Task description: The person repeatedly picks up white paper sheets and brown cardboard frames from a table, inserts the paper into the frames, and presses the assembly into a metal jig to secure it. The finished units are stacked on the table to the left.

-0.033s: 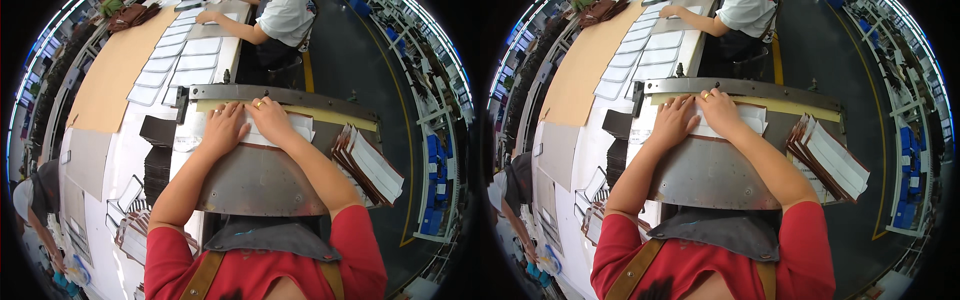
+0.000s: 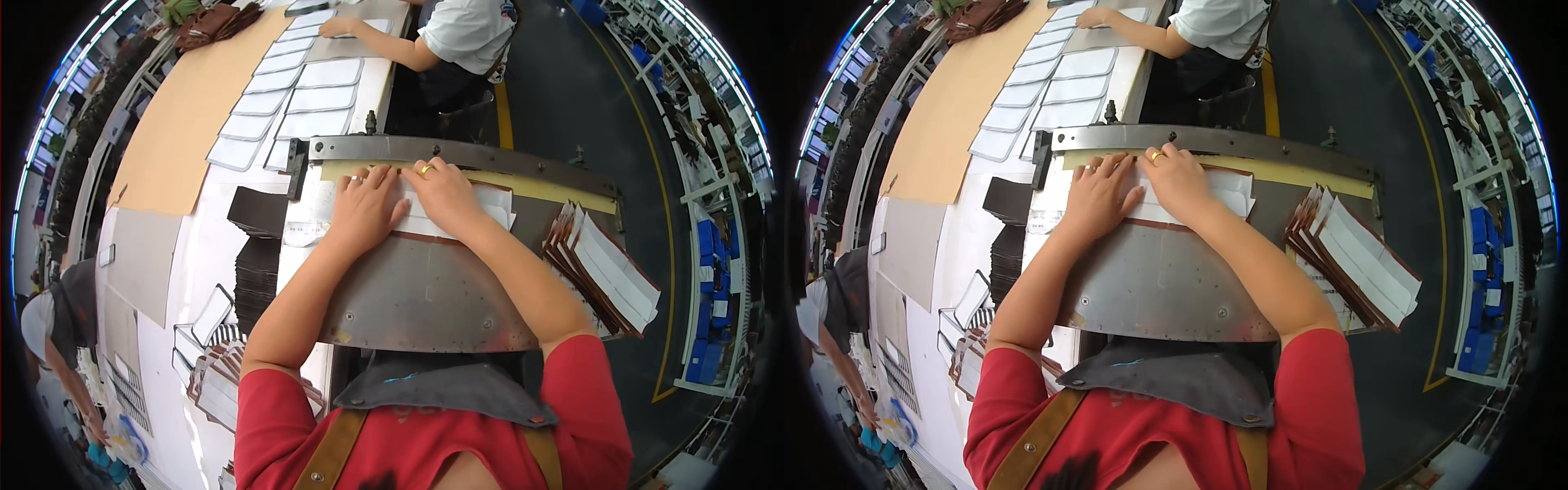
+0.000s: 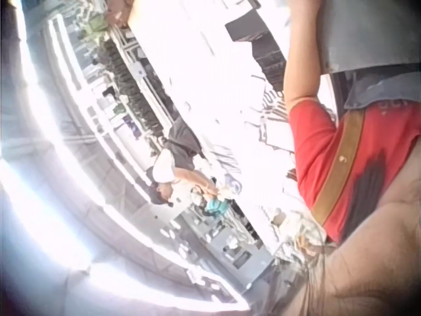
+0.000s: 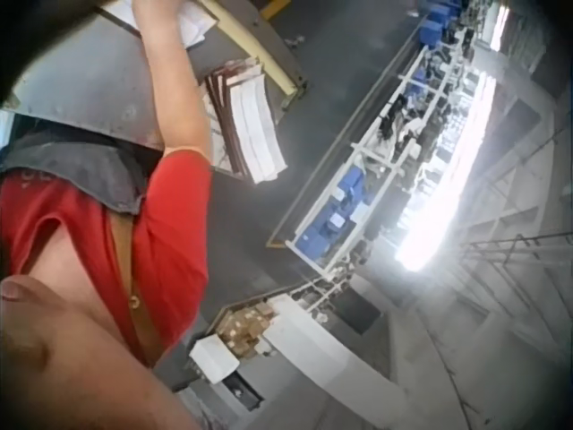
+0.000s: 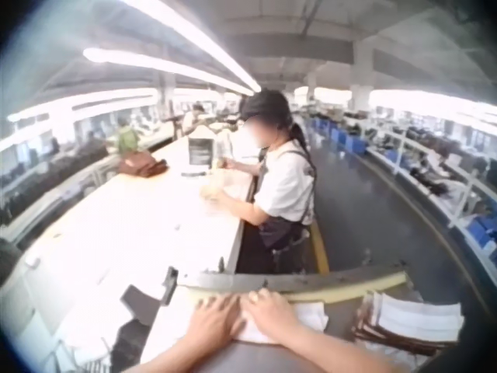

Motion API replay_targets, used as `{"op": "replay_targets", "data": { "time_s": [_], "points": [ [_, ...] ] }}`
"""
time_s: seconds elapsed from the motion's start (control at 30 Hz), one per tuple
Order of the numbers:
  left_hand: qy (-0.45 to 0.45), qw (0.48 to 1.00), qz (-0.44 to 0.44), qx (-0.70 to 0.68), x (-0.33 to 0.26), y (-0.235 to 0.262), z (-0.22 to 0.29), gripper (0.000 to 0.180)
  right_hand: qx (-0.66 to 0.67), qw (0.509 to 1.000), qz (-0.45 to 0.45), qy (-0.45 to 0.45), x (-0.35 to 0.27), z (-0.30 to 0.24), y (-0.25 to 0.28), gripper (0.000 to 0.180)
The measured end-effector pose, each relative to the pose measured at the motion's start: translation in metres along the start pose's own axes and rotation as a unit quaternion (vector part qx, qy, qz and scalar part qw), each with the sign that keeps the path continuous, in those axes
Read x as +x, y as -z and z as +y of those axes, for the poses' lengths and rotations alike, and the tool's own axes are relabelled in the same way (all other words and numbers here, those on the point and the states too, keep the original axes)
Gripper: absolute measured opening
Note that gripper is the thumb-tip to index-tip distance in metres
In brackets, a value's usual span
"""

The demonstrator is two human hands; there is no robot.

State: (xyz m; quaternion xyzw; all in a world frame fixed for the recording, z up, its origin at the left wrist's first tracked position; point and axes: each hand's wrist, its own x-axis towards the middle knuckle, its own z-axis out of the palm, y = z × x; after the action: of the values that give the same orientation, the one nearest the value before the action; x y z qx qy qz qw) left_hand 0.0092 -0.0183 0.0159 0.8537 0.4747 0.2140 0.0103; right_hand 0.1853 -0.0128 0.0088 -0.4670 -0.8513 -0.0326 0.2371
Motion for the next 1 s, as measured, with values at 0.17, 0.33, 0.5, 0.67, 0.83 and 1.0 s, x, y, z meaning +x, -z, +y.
{"op": "replay_targets", "data": {
  "time_s": [0.17,0.33,0.5,0.67,0.83,1.0],
  "points": [
    [0.029,0.995,-0.035,0.09,-0.003,0.002,0.003,0.055,-0.066,0.996,-0.049,-0.023,-0.028,0.017,0.035,0.026],
    [0.033,0.993,-0.025,0.114,-0.004,0.002,0.003,0.054,-0.115,0.989,-0.08,-0.046,-0.056,0.036,0.059,0.017],
    [0.06,0.994,-0.058,0.075,-0.001,0.006,0.002,0.054,-0.222,0.954,-0.156,-0.13,-0.07,0.045,0.084,0.01],
    [0.056,0.998,-0.035,0.022,-0.003,0.006,-0.007,0.054,-0.164,0.937,-0.167,-0.259,-0.078,0.021,0.098,0.013],
    [0.039,0.999,0.008,-0.027,0.001,-0.001,-0.02,0.05,-0.017,0.94,-0.025,-0.341,-0.095,0.021,0.067,0.017],
    [0.013,0.995,0.051,-0.089,0.001,0.04,-0.015,0.038,0.266,0.878,0.204,-0.342,-0.126,0.01,0.156,0.006]
  ]
}}
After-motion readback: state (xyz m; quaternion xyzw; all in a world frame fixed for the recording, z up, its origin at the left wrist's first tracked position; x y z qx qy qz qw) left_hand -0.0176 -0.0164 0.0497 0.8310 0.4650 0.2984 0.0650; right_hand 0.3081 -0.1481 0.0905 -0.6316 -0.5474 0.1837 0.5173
